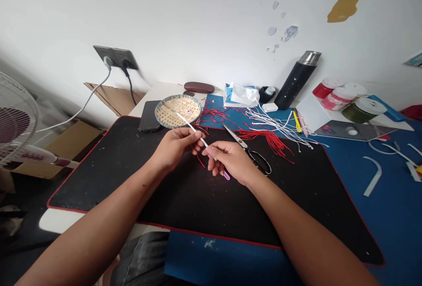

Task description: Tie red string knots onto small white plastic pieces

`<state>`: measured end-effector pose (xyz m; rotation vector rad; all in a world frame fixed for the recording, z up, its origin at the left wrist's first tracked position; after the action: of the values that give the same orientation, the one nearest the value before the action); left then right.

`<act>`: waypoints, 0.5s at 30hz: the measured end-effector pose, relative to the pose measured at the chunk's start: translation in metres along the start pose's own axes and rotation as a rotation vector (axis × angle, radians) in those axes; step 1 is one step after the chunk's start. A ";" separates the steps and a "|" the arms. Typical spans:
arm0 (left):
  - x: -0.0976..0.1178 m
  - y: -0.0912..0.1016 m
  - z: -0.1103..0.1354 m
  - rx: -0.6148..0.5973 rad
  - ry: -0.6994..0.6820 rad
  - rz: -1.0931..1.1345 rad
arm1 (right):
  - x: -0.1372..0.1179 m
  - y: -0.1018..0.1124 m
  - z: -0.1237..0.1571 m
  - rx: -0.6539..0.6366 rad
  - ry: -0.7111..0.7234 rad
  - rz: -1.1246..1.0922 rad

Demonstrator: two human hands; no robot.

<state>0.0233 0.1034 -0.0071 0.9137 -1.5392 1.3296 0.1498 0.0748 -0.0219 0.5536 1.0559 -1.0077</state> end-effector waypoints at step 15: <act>-0.005 -0.017 0.008 -0.179 0.101 0.283 | 0.001 -0.014 0.008 -0.244 -0.035 -0.351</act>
<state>0.0395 0.0926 -0.0060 0.5233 -1.7221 1.3832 0.1408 0.0619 -0.0180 0.1523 1.2505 -1.1670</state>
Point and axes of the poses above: each hand's wrist, its own z-axis away from the middle knuckle, its own y-axis out of the back of the hand, x = y × z, the point moved 10 cm from there along -z, towards the middle knuckle, and after that the axes turned 11 degrees about -y, right-handed, at the moved point
